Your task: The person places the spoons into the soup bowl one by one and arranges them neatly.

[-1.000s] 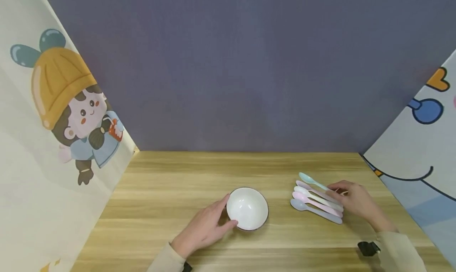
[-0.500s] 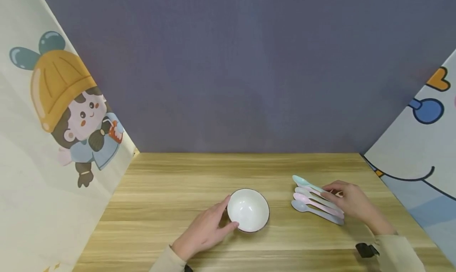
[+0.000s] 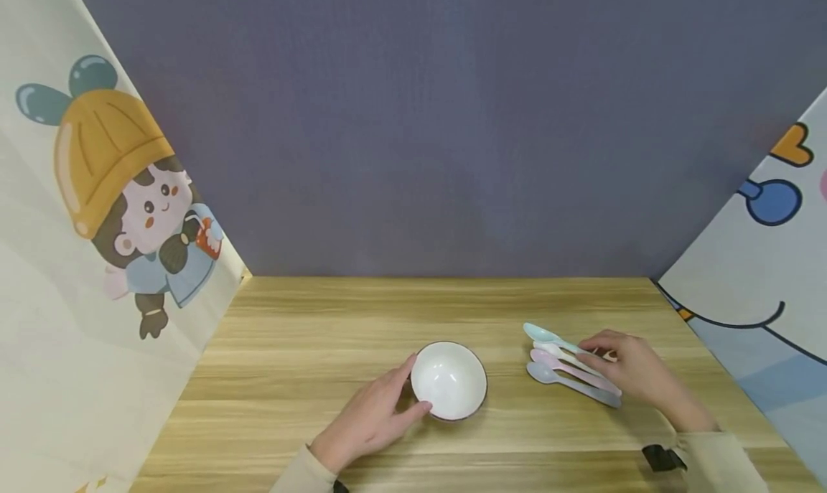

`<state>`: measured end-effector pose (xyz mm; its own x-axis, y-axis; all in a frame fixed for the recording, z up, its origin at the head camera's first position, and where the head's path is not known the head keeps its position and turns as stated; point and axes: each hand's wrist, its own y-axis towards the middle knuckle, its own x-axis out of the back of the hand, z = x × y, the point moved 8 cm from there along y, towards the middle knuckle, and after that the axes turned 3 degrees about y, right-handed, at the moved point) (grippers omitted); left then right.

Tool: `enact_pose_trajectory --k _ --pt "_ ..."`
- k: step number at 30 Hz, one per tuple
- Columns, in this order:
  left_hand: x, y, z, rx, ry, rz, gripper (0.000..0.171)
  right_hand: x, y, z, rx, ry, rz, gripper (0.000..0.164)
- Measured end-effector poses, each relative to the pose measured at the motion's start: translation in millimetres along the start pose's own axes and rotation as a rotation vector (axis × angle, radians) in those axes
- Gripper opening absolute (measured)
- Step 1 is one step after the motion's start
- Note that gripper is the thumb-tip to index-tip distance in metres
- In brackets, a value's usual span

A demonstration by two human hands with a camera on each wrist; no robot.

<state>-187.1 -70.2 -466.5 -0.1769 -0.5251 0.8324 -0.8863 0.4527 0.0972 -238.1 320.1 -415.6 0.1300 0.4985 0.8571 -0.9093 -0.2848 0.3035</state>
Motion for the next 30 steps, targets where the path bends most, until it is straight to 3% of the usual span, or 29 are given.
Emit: enact_pose_trajectory --k 16,23,30 --pt "3.0 -0.2 -2.4 -0.016 0.005 -0.023 0.084 -0.6 -2.2 19.2 0.072 0.023 -0.010 0.011" --pt "3.5 -1.0 -2.3 -0.015 -0.004 -0.021 0.084 -6.8 -2.0 27.9 0.065 0.055 0.007 0.011" --pt "1.9 -1.4 -1.6 -0.014 -0.006 -0.020 0.085 -11.6 -1.7 40.7 0.162 0.090 -0.041 0.017"
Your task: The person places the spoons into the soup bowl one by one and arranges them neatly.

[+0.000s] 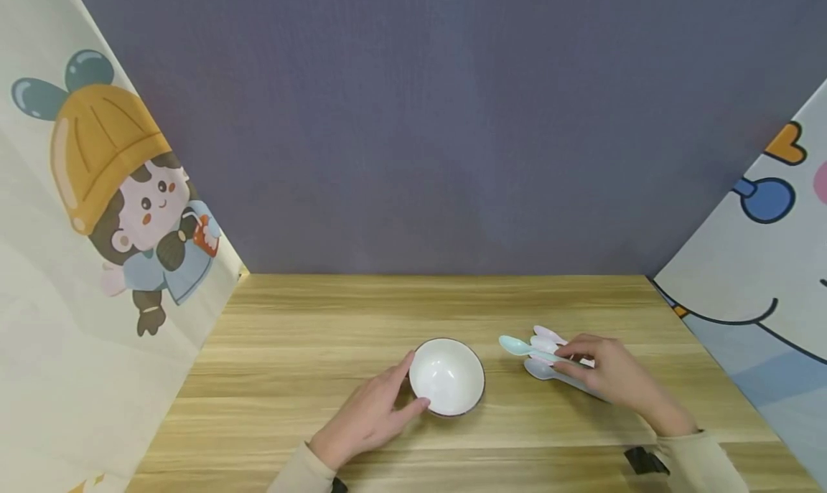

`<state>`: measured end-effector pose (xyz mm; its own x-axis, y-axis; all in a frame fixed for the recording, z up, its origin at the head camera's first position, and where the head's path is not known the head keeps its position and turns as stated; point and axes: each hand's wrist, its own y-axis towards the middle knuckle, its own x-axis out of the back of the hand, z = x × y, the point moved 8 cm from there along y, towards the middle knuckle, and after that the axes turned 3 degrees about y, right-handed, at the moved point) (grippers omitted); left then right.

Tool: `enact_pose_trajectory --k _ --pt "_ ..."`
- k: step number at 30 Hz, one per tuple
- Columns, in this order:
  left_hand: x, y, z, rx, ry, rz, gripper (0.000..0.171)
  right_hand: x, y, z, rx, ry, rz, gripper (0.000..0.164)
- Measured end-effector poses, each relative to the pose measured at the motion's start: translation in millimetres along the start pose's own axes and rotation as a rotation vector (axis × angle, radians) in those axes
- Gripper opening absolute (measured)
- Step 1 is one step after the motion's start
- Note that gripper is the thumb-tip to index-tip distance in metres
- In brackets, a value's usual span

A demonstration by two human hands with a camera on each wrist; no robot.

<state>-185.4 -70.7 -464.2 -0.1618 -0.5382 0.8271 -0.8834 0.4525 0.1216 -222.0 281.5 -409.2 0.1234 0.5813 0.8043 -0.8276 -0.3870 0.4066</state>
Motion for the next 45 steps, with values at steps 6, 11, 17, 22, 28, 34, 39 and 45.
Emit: enact_pose_trajectory --k 6,11,17,22,28,34,39,45 --pt "-1.1 0.5 0.9 0.001 -0.007 0.006 0.085 -5.7 1.6 5.4 0.004 0.015 0.028 0.017" --pt "-1.9 0.7 1.5 0.002 -0.012 0.012 0.084 -9.3 2.0 8.8 -0.049 -0.003 0.058 0.016" --pt "-2.2 0.6 2.0 0.001 -0.010 0.011 0.084 -12.1 5.4 17.6 0.006 0.008 0.051 0.016" --pt "-1.9 0.2 0.8 -0.005 -0.002 0.004 0.083 -16.1 5.7 22.9 0.039 0.013 0.032 0.019" --pt "-2.1 0.2 0.0 -0.006 -0.005 0.008 0.083 -17.8 6.8 31.1 0.076 0.059 0.018 0.018" --pt "-2.5 0.5 0.9 0.000 -0.023 0.021 0.083 -19.6 9.6 33.7 0.071 0.053 0.031 0.018" --pt "-2.3 0.6 1.1 0.001 -0.026 0.024 0.084 -23.9 11.2 34.4 0.063 0.058 0.054 0.017" --pt "-2.6 0.5 1.7 0.008 -0.025 0.031 0.084 -27.1 12.5 38.6 0.058 0.111 0.074 0.017"
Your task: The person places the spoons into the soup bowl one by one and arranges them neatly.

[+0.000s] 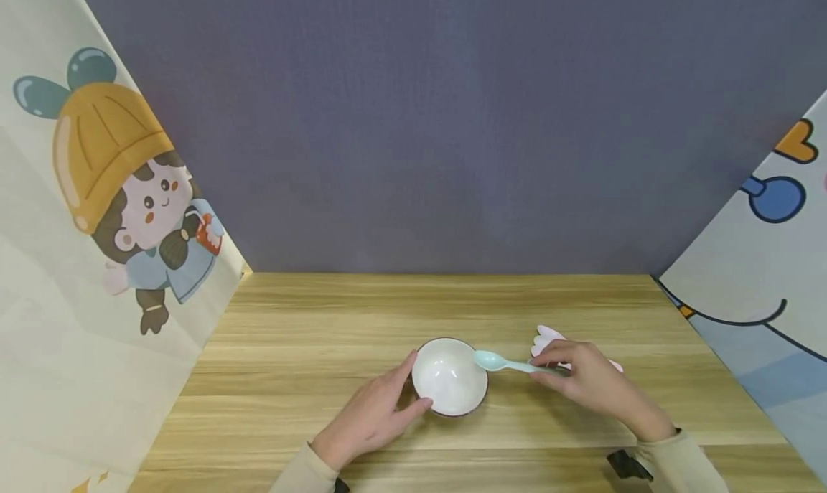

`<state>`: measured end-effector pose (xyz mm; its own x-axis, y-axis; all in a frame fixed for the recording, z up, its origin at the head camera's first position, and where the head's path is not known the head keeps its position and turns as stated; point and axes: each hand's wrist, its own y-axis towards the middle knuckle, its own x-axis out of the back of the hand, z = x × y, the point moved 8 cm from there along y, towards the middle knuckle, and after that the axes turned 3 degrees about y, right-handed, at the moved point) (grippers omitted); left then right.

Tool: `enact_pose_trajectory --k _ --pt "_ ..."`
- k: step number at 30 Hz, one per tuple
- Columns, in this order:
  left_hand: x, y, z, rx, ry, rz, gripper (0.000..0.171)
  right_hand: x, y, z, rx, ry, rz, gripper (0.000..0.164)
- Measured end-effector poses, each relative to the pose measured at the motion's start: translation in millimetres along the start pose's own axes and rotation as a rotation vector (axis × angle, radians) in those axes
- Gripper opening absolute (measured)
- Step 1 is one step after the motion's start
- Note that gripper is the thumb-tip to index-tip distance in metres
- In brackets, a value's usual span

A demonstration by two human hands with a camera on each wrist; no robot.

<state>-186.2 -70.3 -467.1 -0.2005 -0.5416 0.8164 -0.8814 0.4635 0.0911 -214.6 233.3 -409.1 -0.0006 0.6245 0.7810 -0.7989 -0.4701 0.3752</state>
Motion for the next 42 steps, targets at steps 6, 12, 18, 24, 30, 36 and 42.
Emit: enact_pose_trajectory --k 6,12,18,24,30,36,42 --pt "-0.9 0.3 0.6 0.001 -0.005 -0.002 0.084 -3.0 1.7 5.6 0.025 0.030 -0.002 0.019" --pt "-1.5 0.7 1.0 -0.006 0.003 -0.006 0.084 -7.6 3.0 5.6 -0.005 0.053 0.042 0.015" --pt "-2.0 1.0 0.6 -0.017 0.005 -0.012 0.083 -12.8 6.6 7.1 -0.004 0.059 0.064 0.016" --pt "-2.0 1.1 0.4 -0.017 0.020 -0.022 0.085 -16.1 10.6 7.2 -0.007 0.053 0.072 0.020" --pt "-2.5 3.6 0.8 -0.004 0.034 -0.022 0.087 -19.7 17.2 7.4 0.023 0.100 0.099 0.016" --pt "-6.0 6.6 1.8 0.020 0.027 -0.009 0.088 -24.1 20.5 5.8 0.023 0.127 0.120 0.015" --pt "-11.6 11.4 0.2 0.034 0.032 -0.013 0.088 -25.9 19.9 0.2 0.008 0.122 0.128 0.013"
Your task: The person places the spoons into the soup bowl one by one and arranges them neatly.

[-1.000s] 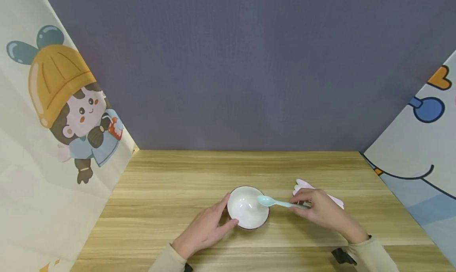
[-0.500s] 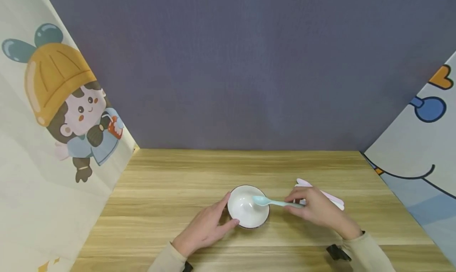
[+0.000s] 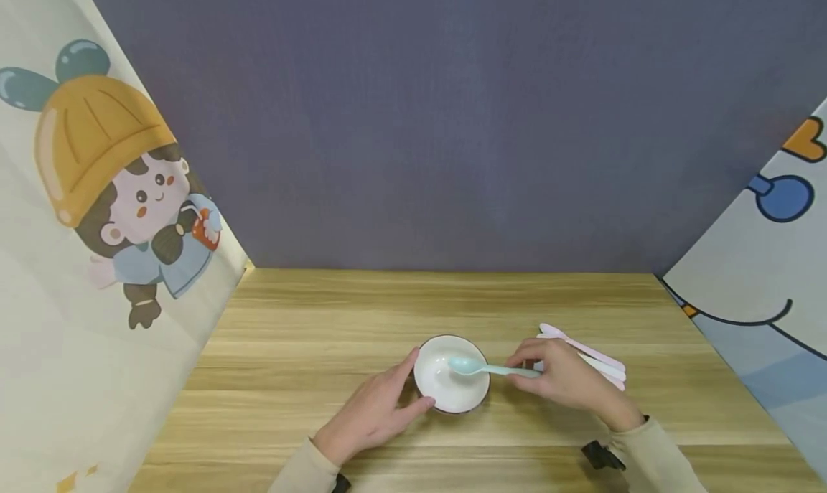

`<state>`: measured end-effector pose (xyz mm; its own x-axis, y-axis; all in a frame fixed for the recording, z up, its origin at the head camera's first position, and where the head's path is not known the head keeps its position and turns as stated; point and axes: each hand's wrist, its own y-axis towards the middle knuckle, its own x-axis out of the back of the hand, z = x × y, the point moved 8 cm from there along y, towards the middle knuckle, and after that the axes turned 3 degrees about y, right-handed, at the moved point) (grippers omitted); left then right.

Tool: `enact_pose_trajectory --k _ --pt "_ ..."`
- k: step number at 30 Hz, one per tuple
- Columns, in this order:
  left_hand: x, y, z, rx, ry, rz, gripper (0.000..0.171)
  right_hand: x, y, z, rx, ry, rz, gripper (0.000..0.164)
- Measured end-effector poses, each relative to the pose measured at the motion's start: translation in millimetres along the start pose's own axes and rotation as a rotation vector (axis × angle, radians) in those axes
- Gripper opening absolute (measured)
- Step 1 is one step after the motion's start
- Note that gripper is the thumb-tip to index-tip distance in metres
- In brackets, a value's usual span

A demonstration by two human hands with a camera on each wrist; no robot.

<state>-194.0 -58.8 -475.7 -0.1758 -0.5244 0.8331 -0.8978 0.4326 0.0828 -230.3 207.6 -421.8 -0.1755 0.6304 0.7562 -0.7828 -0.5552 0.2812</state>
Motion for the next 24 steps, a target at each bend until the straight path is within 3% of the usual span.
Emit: enact_pose_trajectory --k 9,24 --pt "-0.7 1.4 1.5 -0.019 0.011 -0.010 0.088 -10.6 3.5 -0.8 -0.020 0.054 0.033 0.013" --pt "6.4 -20.2 6.3 -0.059 0.000 0.007 0.087 -31.2 -2.6 28.6 -0.071 0.069 0.041 0.010"
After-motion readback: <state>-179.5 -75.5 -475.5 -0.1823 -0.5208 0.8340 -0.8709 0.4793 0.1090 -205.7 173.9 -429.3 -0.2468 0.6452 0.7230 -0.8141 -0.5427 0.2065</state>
